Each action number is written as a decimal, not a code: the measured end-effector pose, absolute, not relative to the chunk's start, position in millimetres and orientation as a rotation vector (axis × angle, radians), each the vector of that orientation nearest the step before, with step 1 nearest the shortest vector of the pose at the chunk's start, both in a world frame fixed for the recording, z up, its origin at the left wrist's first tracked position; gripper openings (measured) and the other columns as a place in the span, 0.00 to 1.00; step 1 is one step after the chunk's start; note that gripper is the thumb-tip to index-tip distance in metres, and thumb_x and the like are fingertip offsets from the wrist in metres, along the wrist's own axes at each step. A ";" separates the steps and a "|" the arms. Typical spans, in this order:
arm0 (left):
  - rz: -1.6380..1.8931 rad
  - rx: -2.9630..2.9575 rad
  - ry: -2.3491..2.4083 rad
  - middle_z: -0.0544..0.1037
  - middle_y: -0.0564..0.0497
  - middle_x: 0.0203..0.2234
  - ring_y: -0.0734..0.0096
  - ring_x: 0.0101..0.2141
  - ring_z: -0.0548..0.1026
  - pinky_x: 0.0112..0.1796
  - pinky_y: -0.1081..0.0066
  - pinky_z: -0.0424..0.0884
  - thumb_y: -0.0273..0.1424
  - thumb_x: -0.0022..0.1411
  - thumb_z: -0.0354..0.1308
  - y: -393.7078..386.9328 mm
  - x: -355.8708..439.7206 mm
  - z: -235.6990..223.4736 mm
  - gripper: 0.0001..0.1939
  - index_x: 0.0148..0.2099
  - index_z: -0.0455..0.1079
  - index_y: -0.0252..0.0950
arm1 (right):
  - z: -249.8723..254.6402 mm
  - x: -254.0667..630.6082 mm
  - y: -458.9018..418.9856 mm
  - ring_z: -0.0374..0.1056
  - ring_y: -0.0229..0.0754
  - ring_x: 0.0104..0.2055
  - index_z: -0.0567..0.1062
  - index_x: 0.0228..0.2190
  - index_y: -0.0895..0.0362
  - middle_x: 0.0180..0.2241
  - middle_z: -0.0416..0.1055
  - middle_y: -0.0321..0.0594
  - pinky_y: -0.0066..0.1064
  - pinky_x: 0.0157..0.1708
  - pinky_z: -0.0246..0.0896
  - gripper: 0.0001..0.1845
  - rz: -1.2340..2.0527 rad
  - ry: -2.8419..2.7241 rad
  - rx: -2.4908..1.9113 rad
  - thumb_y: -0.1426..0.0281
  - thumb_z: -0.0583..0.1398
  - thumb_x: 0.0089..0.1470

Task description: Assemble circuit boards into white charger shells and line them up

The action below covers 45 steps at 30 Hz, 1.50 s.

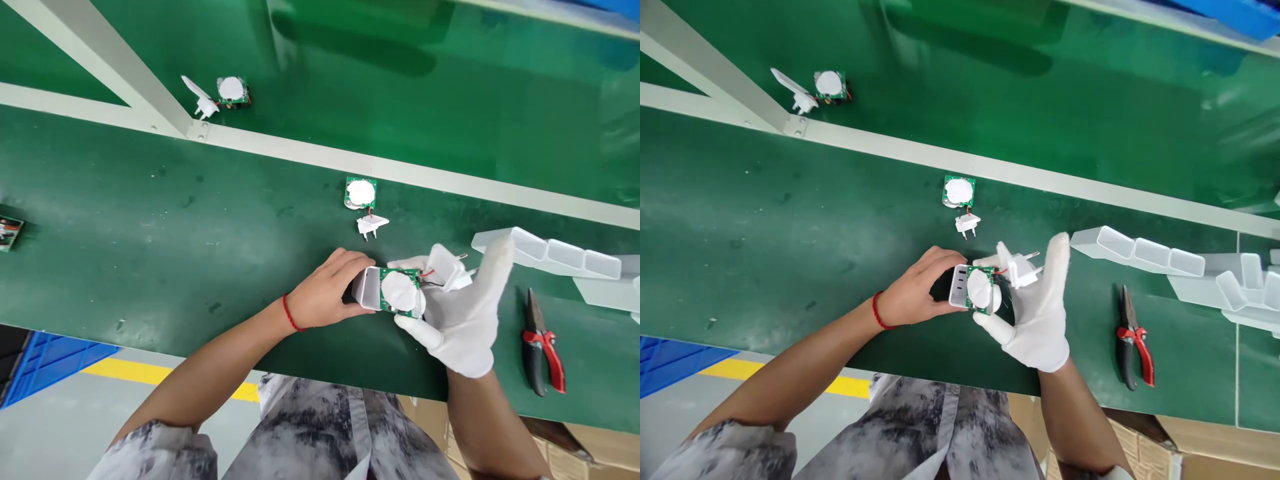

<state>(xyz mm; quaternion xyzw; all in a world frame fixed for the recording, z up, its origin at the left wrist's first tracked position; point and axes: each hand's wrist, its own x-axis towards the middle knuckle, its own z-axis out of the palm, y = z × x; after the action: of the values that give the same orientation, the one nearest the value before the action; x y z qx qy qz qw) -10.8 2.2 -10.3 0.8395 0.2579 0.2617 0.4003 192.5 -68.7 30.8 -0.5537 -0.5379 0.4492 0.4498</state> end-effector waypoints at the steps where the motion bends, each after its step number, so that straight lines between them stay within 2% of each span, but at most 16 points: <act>1: 0.685 2.127 0.652 0.75 0.39 0.49 0.57 0.47 0.73 0.49 0.57 0.73 0.40 0.62 0.65 1.9 -10.2 -10.7 0.26 0.56 0.63 0.33 | 30.2 191.2 -69.5 0.71 0.50 0.57 0.29 0.68 0.30 0.54 0.72 0.36 0.53 0.57 0.68 0.61 1.100 -1.379 -1.325 0.65 0.68 0.54; 5: 0.696 2.129 0.678 0.76 0.41 0.47 0.59 0.44 0.74 0.45 0.60 0.74 0.40 0.63 0.64 1.2 -8.7 -10.8 0.23 0.54 0.62 0.35 | 27.3 186.3 -69.0 0.71 0.47 0.57 0.36 0.69 0.32 0.53 0.73 0.34 0.52 0.61 0.64 0.62 1.037 -1.487 -1.241 0.76 0.69 0.50; 10: 0.707 2.133 0.702 0.77 0.42 0.47 0.59 0.44 0.74 0.45 0.59 0.74 0.39 0.64 0.63 -0.8 -6.9 -12.3 0.22 0.53 0.62 0.36 | 21.8 185.9 -70.9 0.71 0.47 0.56 0.36 0.69 0.39 0.54 0.72 0.40 0.48 0.60 0.65 0.60 0.918 -1.567 -1.327 0.73 0.68 0.52; 16: 0.733 2.125 0.702 0.77 0.42 0.47 0.59 0.43 0.74 0.44 0.60 0.74 0.41 0.63 0.64 -1.5 -6.6 -13.7 0.23 0.53 0.62 0.34 | 19.1 188.3 -74.9 0.72 0.48 0.53 0.50 0.65 0.38 0.53 0.72 0.39 0.45 0.55 0.69 0.53 0.953 -1.539 -1.389 0.74 0.70 0.47; 20: 0.683 2.115 0.719 0.76 0.42 0.47 0.58 0.44 0.73 0.45 0.59 0.74 0.42 0.64 0.63 -1.8 -7.4 -14.3 0.24 0.54 0.62 0.35 | 23.2 185.2 -71.3 0.72 0.45 0.52 0.45 0.67 0.31 0.54 0.72 0.34 0.42 0.56 0.69 0.59 0.971 -1.539 -1.332 0.77 0.69 0.48; 24: 0.692 2.120 0.706 0.76 0.41 0.48 0.58 0.44 0.73 0.45 0.59 0.74 0.41 0.64 0.63 -1.7 -7.9 -15.3 0.24 0.55 0.62 0.34 | 23.7 183.6 -69.7 0.73 0.46 0.52 0.41 0.68 0.31 0.53 0.72 0.35 0.46 0.56 0.69 0.59 0.983 -1.543 -1.310 0.77 0.68 0.51; 30: 0.748 2.133 0.692 0.76 0.42 0.47 0.58 0.43 0.73 0.44 0.60 0.74 0.38 0.61 0.67 -1.9 -7.6 -17.6 0.26 0.55 0.60 0.34 | 21.0 186.7 -74.0 0.74 0.46 0.47 0.53 0.64 0.38 0.50 0.73 0.37 0.41 0.50 0.72 0.51 0.994 -1.539 -1.440 0.73 0.71 0.47; 34: 0.766 2.119 0.684 0.77 0.41 0.46 0.58 0.42 0.73 0.43 0.60 0.74 0.38 0.60 0.68 -1.6 -7.3 -17.8 0.27 0.55 0.61 0.34 | 22.8 186.1 -77.1 0.75 0.44 0.48 0.52 0.64 0.39 0.49 0.74 0.36 0.39 0.51 0.72 0.53 0.969 -1.526 -1.488 0.75 0.71 0.45; 38: 0.773 2.119 0.684 0.77 0.41 0.46 0.58 0.42 0.73 0.42 0.61 0.74 0.38 0.61 0.67 -0.7 -6.6 -17.2 0.26 0.55 0.61 0.35 | 20.5 188.4 -81.7 0.74 0.48 0.51 0.47 0.66 0.39 0.53 0.73 0.39 0.44 0.52 0.71 0.54 0.962 -1.544 -1.575 0.72 0.70 0.47; 42: 0.803 2.130 0.681 0.77 0.41 0.45 0.58 0.41 0.73 0.41 0.62 0.74 0.38 0.59 0.69 -0.4 -6.4 -16.9 0.27 0.54 0.61 0.34 | 20.9 190.9 -81.3 0.76 0.52 0.48 0.51 0.64 0.40 0.49 0.75 0.40 0.49 0.49 0.73 0.52 0.930 -1.585 -1.670 0.67 0.71 0.46; 45: 0.799 2.120 0.678 0.77 0.42 0.44 0.58 0.41 0.73 0.41 0.62 0.74 0.37 0.60 0.68 -0.5 -6.7 -16.9 0.26 0.54 0.61 0.34 | 25.9 187.9 -77.4 0.75 0.54 0.48 0.51 0.65 0.39 0.49 0.75 0.41 0.51 0.49 0.72 0.52 0.887 -1.617 -1.651 0.68 0.71 0.46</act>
<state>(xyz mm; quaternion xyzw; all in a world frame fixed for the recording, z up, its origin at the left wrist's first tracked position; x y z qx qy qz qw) -6.7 -0.5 -16.9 0.8298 0.2654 0.3127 0.3785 187.9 -77.4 25.9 -0.6302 -0.6173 0.3387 0.3272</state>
